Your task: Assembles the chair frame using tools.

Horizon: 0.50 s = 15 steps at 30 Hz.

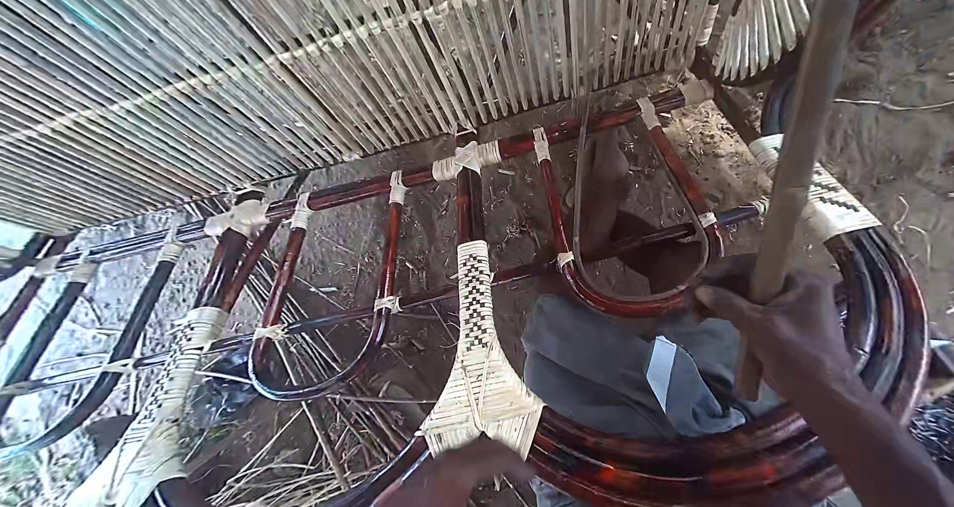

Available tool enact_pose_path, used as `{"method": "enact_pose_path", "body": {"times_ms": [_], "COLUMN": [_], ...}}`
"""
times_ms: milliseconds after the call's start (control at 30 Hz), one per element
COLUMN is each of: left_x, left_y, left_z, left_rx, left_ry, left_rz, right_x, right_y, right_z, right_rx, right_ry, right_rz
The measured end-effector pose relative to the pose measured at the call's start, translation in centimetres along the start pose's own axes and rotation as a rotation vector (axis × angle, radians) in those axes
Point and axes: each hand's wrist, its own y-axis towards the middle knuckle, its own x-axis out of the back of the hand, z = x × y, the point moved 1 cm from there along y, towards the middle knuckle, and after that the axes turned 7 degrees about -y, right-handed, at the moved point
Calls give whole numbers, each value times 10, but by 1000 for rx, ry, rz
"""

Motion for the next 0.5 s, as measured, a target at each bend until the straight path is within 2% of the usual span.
{"method": "enact_pose_path", "body": {"times_ms": [67,100,167,233,333,433,500], "left_x": [45,66,100,119,133,141,143], "left_y": [76,123,213,281,338,365,371], "left_z": [-7,-16,-33,-55,-67,-63,-59], "left_rx": [-331,-479,-716,-719,-612,-595,-619], "left_ry": [363,496,720,953,1193,1283,1267], "left_rz": [-198,-224,-97,129,431,577,595], "right_x": [-22,-31,-45,-52,-65,-75,-80], "right_y": [8,13,24,37,52,73,83], "right_z": [-15,-23,-37,-42,-53,-63,-67], "right_rx": [-23,-44,-89,-153,-227,-272,-275], "right_ry": [-16,-38,-104,-140,-118,-136,-123], "right_rz": [-2,-3,8,38,108,120,107]}}
